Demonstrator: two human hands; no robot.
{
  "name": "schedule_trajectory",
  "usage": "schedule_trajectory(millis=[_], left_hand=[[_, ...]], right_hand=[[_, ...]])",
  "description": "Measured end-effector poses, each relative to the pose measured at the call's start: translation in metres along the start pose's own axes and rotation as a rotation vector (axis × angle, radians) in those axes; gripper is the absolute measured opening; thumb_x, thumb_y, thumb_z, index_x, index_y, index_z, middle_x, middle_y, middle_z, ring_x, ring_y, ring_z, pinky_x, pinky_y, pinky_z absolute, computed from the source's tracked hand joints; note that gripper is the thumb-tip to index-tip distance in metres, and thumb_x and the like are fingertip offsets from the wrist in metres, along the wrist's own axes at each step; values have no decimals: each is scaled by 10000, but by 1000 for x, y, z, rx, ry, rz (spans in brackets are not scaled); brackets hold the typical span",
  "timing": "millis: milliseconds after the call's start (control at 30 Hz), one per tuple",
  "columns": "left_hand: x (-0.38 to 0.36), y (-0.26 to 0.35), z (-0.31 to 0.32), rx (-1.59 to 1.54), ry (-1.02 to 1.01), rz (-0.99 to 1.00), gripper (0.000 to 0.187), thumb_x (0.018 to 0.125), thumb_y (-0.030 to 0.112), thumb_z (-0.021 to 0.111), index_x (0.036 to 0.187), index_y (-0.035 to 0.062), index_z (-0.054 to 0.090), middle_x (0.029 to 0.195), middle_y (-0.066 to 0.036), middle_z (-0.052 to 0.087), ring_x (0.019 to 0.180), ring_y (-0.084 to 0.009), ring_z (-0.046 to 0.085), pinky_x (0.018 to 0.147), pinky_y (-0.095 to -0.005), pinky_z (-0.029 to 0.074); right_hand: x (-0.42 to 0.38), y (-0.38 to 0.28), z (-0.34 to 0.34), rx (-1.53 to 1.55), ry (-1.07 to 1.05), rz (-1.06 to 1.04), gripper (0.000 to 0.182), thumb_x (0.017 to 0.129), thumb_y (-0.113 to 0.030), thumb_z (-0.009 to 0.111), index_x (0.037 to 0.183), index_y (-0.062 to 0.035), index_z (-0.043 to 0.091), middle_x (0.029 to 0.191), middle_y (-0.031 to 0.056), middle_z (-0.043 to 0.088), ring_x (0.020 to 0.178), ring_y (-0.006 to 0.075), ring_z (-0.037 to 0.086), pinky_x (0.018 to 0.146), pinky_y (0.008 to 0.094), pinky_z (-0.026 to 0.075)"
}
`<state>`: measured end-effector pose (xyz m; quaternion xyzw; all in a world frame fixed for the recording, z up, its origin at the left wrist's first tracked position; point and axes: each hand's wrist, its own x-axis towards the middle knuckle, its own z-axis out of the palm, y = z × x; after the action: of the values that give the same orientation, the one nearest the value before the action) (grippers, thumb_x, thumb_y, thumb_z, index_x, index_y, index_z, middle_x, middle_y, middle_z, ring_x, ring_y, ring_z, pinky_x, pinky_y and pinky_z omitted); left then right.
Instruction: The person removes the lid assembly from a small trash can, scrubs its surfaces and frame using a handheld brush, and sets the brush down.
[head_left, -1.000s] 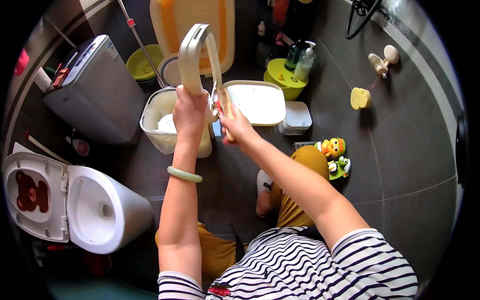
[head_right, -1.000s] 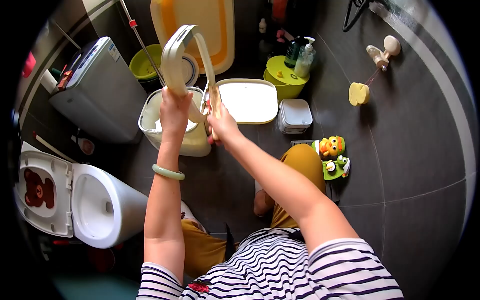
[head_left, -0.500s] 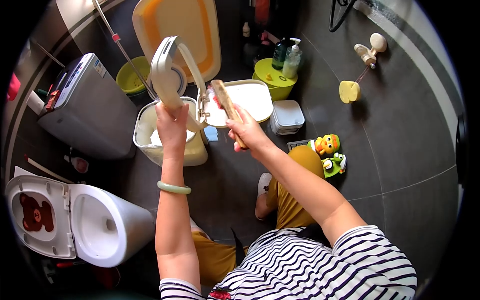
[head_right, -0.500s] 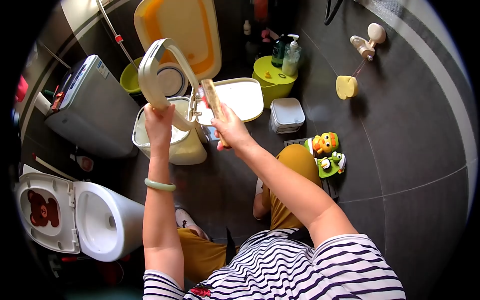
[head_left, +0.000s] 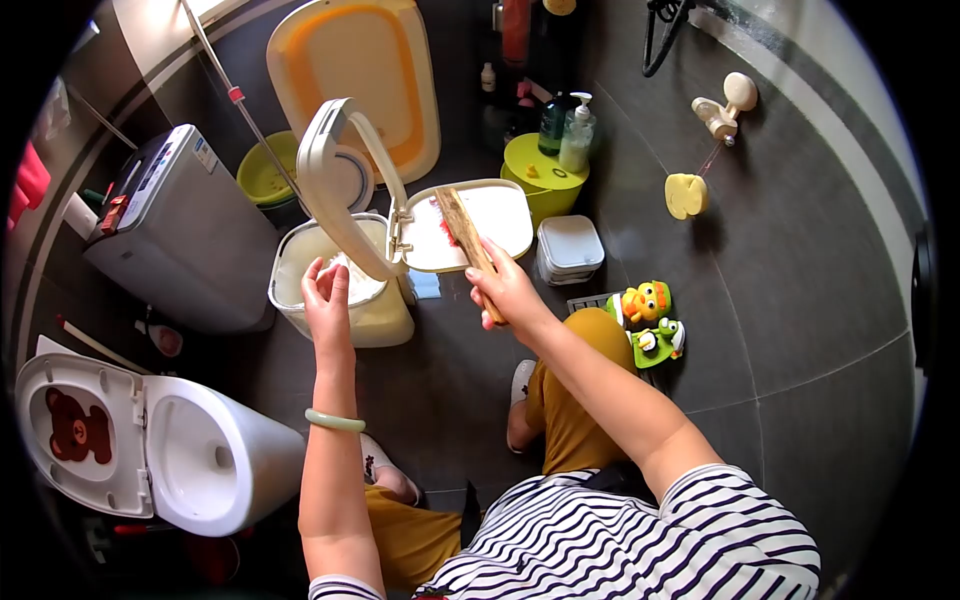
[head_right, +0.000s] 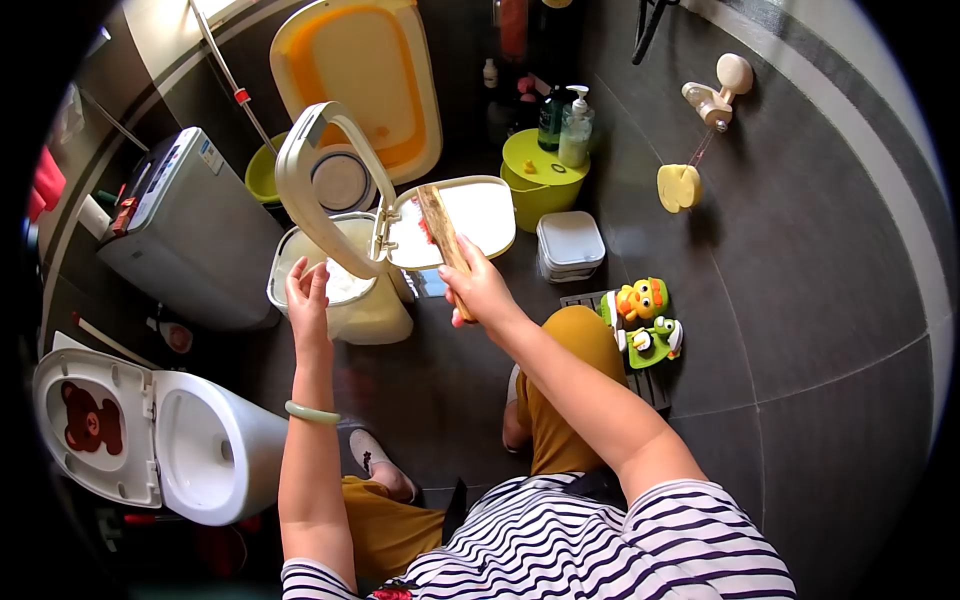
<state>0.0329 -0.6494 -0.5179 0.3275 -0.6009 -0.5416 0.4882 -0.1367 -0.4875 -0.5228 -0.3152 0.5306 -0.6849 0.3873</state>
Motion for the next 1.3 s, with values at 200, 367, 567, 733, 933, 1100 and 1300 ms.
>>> schedule_trajectory(millis=[200,367,567,733,933,1100,1300], left_hand=[[19,-26,7,-26,-162,160,552,862,186,653,1321,37,386,1218,-126,520,1121,-190,500,940,-318,415],[26,-31,29,53,-167,278,406,829,134,670,1155,23,455,1062,-113,589,956,-198,579,800,-323,473],[30,-41,39,311,-11,418,329,816,150,661,1025,23,441,875,-180,619,807,-338,617,688,-401,474],[24,-33,41,467,-32,432,334,832,180,645,1021,26,417,837,-202,619,798,-390,610,675,-434,465],[36,-40,35,332,-45,445,331,836,164,645,1015,3,419,852,-193,605,779,-350,604,670,-404,463],[28,-31,41,454,-54,445,321,832,142,647,1010,-4,424,839,-191,598,773,-351,596,671,-402,459],[35,-37,33,346,-53,478,349,826,160,654,1015,-10,416,861,-204,603,786,-374,598,666,-420,458]], right_hand=[[54,-2,42,-144,22,104,669,887,-200,543,1451,-137,188,647,16,505,397,99,461,345,237,372],[65,26,61,-183,60,170,624,899,-198,507,1444,-211,204,638,28,490,406,109,475,323,239,382],[21,46,41,-112,-95,179,724,876,-169,502,1473,-213,94,610,54,511,355,156,499,282,268,344],[86,30,60,-210,45,120,694,876,-148,512,1463,-181,143,651,21,486,368,113,449,310,242,378],[28,39,46,-119,-60,152,704,857,-147,498,1466,-160,144,592,54,499,360,158,478,323,313,428],[62,33,38,-218,12,131,700,849,-158,510,1461,-150,169,590,60,510,358,158,493,324,297,429],[44,39,41,-159,-15,173,716,876,-162,536,1469,-174,135,655,33,487,458,108,480,341,274,453]])
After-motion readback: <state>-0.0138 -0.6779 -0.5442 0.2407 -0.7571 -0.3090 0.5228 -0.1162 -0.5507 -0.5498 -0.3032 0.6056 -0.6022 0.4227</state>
